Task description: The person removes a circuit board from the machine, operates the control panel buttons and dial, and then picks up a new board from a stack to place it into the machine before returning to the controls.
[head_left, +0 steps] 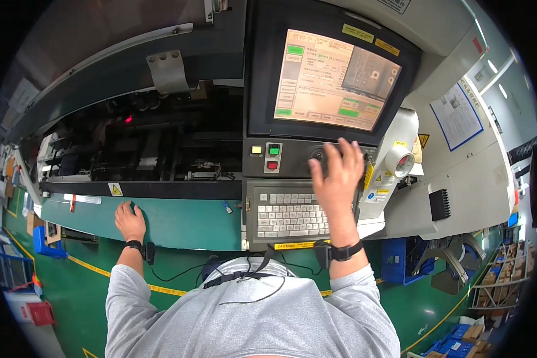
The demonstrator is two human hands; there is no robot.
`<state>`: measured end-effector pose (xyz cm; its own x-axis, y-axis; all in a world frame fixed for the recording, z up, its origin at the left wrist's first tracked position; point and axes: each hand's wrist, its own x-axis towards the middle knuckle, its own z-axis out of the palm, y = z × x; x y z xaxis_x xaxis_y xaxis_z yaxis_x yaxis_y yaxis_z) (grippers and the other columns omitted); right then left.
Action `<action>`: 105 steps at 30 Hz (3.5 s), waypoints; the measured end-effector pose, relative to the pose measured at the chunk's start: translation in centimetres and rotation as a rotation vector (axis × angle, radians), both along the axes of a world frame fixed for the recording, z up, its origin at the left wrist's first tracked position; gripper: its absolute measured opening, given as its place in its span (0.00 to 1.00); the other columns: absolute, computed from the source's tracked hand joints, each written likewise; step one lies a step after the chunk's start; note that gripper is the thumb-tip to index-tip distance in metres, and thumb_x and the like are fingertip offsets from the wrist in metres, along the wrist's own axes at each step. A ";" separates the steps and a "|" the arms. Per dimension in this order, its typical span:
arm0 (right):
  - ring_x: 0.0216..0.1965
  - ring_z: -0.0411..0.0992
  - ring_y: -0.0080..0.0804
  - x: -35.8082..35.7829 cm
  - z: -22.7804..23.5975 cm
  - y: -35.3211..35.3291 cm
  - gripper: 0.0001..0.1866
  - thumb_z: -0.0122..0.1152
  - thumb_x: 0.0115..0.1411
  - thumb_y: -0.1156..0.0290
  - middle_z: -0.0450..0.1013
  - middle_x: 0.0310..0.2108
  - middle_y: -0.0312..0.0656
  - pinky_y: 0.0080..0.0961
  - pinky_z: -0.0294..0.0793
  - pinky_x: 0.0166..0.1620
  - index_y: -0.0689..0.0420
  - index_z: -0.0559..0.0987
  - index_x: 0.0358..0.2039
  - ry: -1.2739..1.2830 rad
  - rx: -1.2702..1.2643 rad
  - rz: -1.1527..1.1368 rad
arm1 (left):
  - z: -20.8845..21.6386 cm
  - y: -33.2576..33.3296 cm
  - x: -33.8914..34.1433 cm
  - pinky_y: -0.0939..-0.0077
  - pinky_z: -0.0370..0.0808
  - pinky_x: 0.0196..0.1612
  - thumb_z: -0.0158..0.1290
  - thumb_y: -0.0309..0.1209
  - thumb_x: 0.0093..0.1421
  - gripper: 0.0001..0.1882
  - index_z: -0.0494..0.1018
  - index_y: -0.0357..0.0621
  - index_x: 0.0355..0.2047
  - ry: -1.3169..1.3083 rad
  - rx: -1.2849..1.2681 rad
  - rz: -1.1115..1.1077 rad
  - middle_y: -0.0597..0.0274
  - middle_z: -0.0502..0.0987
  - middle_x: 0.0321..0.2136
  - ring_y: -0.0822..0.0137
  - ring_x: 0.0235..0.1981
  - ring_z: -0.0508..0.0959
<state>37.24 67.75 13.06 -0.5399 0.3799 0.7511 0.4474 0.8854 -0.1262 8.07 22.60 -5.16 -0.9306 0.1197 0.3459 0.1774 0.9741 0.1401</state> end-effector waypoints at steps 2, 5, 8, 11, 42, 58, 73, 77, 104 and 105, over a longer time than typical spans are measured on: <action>0.60 0.62 0.55 1.1 0.7 2.4 0.24 0.68 0.54 0.62 0.67 0.56 0.51 0.48 0.60 0.61 0.55 0.77 0.50 0.026 0.004 -0.074 | 0.0 0.0 0.0 0.56 0.63 0.60 0.51 0.38 0.62 0.17 0.73 0.46 0.50 -0.003 -0.008 0.001 0.58 0.71 0.54 0.55 0.58 0.67; 0.58 0.64 0.54 2.2 1.8 5.6 0.25 0.67 0.57 0.63 0.67 0.56 0.53 0.46 0.62 0.60 0.58 0.75 0.53 0.067 0.005 -0.162 | 0.2 0.1 0.1 0.56 0.63 0.60 0.51 0.37 0.62 0.17 0.73 0.46 0.50 -0.007 -0.003 -0.006 0.58 0.71 0.55 0.55 0.59 0.67; 0.59 0.63 0.54 2.7 2.3 7.6 0.27 0.67 0.57 0.63 0.66 0.58 0.54 0.45 0.62 0.61 0.59 0.73 0.55 0.074 0.005 -0.185 | 0.4 0.2 0.2 0.56 0.63 0.60 0.51 0.38 0.62 0.18 0.73 0.46 0.50 -0.006 -0.010 0.002 0.58 0.71 0.55 0.55 0.59 0.67; 0.61 0.63 0.54 2.5 2.0 8.4 0.30 0.66 0.58 0.62 0.64 0.61 0.55 0.44 0.62 0.62 0.58 0.69 0.58 0.107 -0.022 -0.150 | 0.5 0.3 0.3 0.56 0.63 0.61 0.51 0.38 0.62 0.18 0.73 0.45 0.49 -0.008 -0.005 0.007 0.58 0.71 0.54 0.55 0.59 0.67; 0.63 0.61 0.49 2.3 0.7 8.8 0.33 0.64 0.59 0.58 0.61 0.64 0.48 0.53 0.57 0.64 0.54 0.65 0.62 0.096 -0.130 -0.164 | 0.6 0.3 0.3 0.56 0.62 0.61 0.52 0.37 0.61 0.18 0.72 0.45 0.49 -0.024 0.018 0.004 0.58 0.71 0.55 0.54 0.59 0.67; 0.62 0.62 0.51 2.1 1.0 8.3 0.31 0.66 0.58 0.63 0.62 0.64 0.51 0.42 0.63 0.62 0.57 0.67 0.60 0.105 -0.104 -0.163 | 0.5 0.2 0.2 0.56 0.63 0.60 0.52 0.37 0.61 0.18 0.73 0.44 0.49 -0.004 0.023 0.002 0.57 0.72 0.54 0.54 0.58 0.67; 0.63 0.62 0.51 2.1 0.9 8.4 0.31 0.66 0.58 0.64 0.61 0.64 0.51 0.42 0.63 0.62 0.57 0.67 0.60 0.104 -0.113 -0.159 | 0.6 0.2 0.3 0.55 0.63 0.60 0.52 0.37 0.61 0.18 0.73 0.45 0.49 -0.008 0.005 0.008 0.57 0.71 0.55 0.54 0.59 0.67; 0.62 0.62 0.51 2.1 0.9 8.3 0.31 0.66 0.58 0.64 0.61 0.64 0.51 0.42 0.64 0.62 0.57 0.67 0.60 0.091 -0.105 -0.179 | 0.6 0.2 0.3 0.56 0.63 0.60 0.52 0.37 0.61 0.18 0.73 0.45 0.49 -0.007 0.006 0.011 0.57 0.71 0.54 0.54 0.59 0.67; 0.64 0.60 0.49 2.1 0.6 8.6 0.32 0.65 0.58 0.61 0.60 0.65 0.50 0.51 0.57 0.65 0.55 0.67 0.61 0.107 -0.139 -0.160 | 0.6 0.2 0.3 0.56 0.63 0.60 0.52 0.37 0.61 0.18 0.73 0.44 0.49 -0.007 -0.001 0.014 0.58 0.71 0.54 0.54 0.59 0.67; 0.64 0.60 0.49 2.1 0.6 8.6 0.32 0.65 0.58 0.61 0.60 0.65 0.50 0.51 0.57 0.65 0.55 0.67 0.61 0.107 -0.139 -0.159 | 0.6 0.2 0.3 0.56 0.63 0.61 0.52 0.37 0.61 0.18 0.73 0.44 0.49 -0.014 0.001 0.013 0.58 0.71 0.54 0.54 0.59 0.67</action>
